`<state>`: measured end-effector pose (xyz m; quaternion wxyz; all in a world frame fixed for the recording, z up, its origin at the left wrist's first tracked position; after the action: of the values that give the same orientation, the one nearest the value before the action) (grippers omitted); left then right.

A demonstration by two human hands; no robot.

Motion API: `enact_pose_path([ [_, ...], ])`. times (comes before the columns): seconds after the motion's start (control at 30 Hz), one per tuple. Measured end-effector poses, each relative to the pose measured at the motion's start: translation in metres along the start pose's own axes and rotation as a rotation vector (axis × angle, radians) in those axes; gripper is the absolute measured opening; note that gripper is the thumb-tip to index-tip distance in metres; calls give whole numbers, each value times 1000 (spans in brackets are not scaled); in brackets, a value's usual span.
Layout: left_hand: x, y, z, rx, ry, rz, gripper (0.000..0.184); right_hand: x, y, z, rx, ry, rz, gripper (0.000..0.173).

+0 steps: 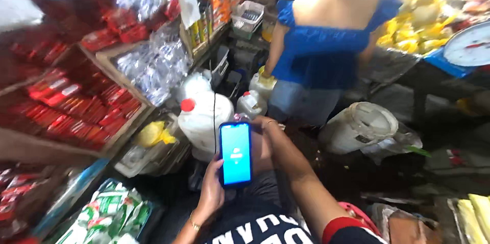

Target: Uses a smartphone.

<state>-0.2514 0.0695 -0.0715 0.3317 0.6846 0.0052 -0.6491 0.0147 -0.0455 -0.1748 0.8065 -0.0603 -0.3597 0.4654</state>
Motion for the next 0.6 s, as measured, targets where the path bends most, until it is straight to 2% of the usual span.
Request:
enact_pose_path([
  [0.1, 0, 8, -9, -49, -33, -12, 45, 19, -12, -16, 91, 15, 192, 48],
  [0.27, 3, 20, -25, -118, -55, 6, 42, 26, -21, -38, 106, -5, 315, 51],
  [0.47, 3, 23, -37, -228, -9, -17, 41, 16, -34, -71, 178, 29, 91, 50],
  [0.53, 5, 21, -40, -243, -6, -21, 42, 16, -35, -68, 205, -39, 98, 47],
  [0.6, 6, 20, -44, -252, 3, -30, 42, 22, -38, -57, 194, -118, 216, 49],
])
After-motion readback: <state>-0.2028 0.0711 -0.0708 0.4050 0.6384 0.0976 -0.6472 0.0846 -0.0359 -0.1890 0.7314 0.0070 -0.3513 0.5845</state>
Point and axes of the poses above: each hand's wrist, its own z-axis away from the middle knuckle, its own y-axis out of the palm, x = y × z, the point moved 2 cm from there along -z, towards the middle knuckle, and after that the axes turned 12 degrees about y, right-handed, at the moved point
